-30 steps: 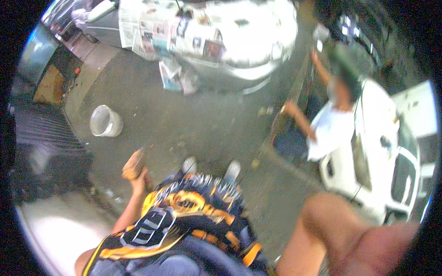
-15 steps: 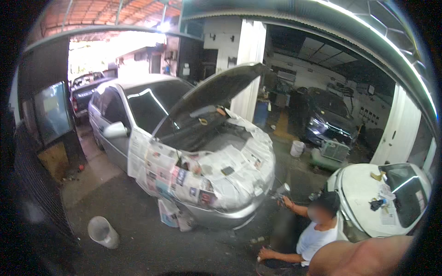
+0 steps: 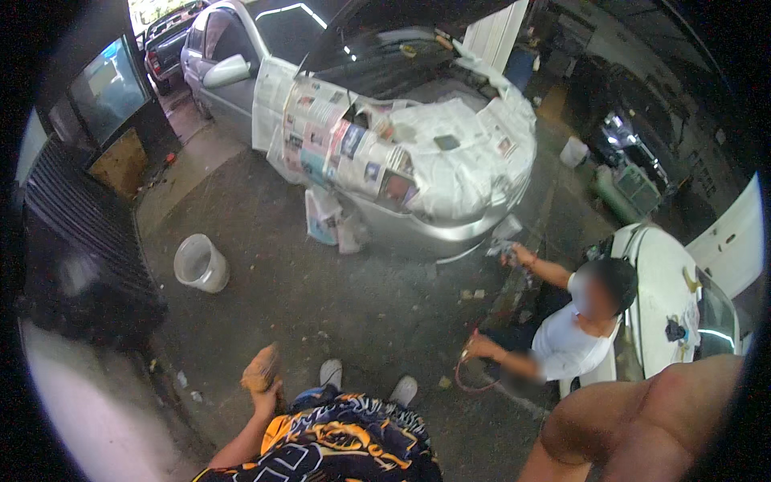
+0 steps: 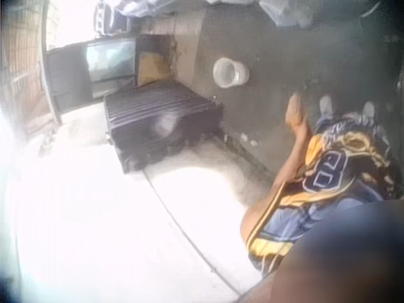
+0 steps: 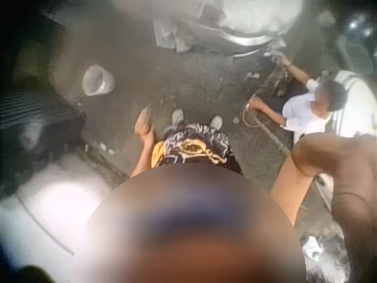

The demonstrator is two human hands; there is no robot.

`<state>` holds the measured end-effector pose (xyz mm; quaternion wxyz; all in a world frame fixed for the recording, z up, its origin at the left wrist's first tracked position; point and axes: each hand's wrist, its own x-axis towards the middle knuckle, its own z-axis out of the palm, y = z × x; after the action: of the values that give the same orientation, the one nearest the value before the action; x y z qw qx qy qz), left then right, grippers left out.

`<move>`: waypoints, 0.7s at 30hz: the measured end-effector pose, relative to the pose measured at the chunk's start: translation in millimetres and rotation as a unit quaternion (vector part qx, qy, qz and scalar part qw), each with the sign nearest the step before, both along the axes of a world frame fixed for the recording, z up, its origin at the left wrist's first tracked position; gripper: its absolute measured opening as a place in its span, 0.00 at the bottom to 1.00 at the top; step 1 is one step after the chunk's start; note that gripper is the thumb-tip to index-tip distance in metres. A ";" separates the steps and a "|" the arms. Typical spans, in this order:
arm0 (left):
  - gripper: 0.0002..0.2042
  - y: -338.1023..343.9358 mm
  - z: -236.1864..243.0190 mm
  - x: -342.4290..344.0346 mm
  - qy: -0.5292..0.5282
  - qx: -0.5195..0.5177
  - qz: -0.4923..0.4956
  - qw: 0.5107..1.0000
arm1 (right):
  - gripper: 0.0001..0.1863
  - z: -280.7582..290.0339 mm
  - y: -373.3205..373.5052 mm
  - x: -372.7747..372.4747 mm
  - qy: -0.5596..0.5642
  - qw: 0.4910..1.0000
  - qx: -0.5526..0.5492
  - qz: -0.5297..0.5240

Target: The person repeatedly buffs the front bumper of a silver car with a handheld buffing pad. The bumper is partially covered with newspaper. The person moves around the bumper, applying the pad in circular motions across its surface.

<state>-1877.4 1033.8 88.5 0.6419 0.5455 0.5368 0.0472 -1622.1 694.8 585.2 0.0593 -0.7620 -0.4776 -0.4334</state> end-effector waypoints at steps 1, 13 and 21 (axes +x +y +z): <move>0.11 -2.4 0.1 -1.7 -0.035 0.033 0.017 0.999 | 0.05 2.4 -1.0 -2.5 -0.010 1.000 -0.001 0.002; 0.06 -2.2 4.6 8.3 -0.092 0.050 -0.010 0.994 | 0.05 16.7 3.3 -16.1 -0.041 0.991 0.084 0.099; 0.06 -8.3 28.1 15.7 -0.080 0.124 0.013 0.989 | 0.07 -252.4 0.8 13.4 0.512 0.821 0.243 -0.068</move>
<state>-1861.6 1025.5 116.6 0.6093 0.6084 0.4810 0.1650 -1608.7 695.6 332.7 0.4483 -0.8658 -0.2049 -0.0857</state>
